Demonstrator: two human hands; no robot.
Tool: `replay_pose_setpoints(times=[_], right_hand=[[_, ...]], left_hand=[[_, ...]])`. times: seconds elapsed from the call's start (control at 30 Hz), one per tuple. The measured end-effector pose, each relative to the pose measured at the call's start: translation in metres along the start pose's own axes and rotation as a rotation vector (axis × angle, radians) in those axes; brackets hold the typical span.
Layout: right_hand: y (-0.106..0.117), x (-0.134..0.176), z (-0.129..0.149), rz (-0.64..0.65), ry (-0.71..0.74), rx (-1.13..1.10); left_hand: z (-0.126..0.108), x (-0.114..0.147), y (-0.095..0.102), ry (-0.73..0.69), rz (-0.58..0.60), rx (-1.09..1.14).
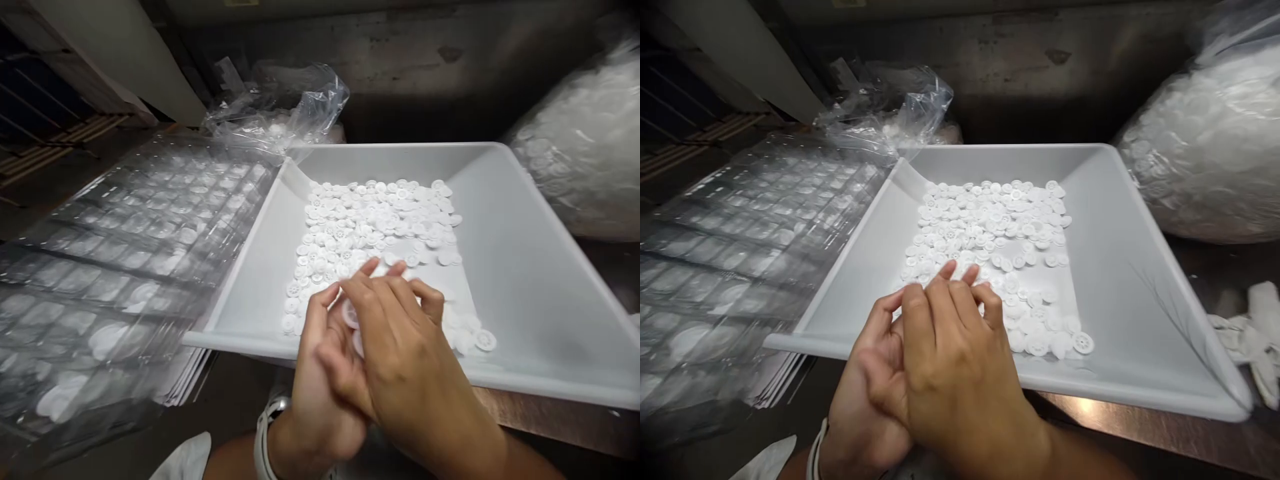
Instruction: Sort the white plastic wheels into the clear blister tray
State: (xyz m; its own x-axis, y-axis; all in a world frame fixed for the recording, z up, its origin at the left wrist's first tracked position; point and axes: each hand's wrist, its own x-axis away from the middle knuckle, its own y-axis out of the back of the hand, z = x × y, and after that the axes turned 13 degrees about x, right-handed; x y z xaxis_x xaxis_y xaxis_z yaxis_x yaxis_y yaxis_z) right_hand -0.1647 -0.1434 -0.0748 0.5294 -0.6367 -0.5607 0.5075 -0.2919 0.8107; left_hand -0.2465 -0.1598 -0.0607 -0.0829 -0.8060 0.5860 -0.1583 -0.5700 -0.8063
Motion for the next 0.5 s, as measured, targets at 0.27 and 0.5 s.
replay_pose_setpoints(times=[0.27,0.5], right_hand=[[0.027,-0.011,-0.082,0.207,0.03,0.047],[-0.023,-0.006,-0.149,0.891,0.11,0.071]], left_hand=[[-0.015,-0.005,-0.011,-0.108,0.033,0.018],[-0.022,-0.004,-0.009,-0.158,0.119,-0.051]])
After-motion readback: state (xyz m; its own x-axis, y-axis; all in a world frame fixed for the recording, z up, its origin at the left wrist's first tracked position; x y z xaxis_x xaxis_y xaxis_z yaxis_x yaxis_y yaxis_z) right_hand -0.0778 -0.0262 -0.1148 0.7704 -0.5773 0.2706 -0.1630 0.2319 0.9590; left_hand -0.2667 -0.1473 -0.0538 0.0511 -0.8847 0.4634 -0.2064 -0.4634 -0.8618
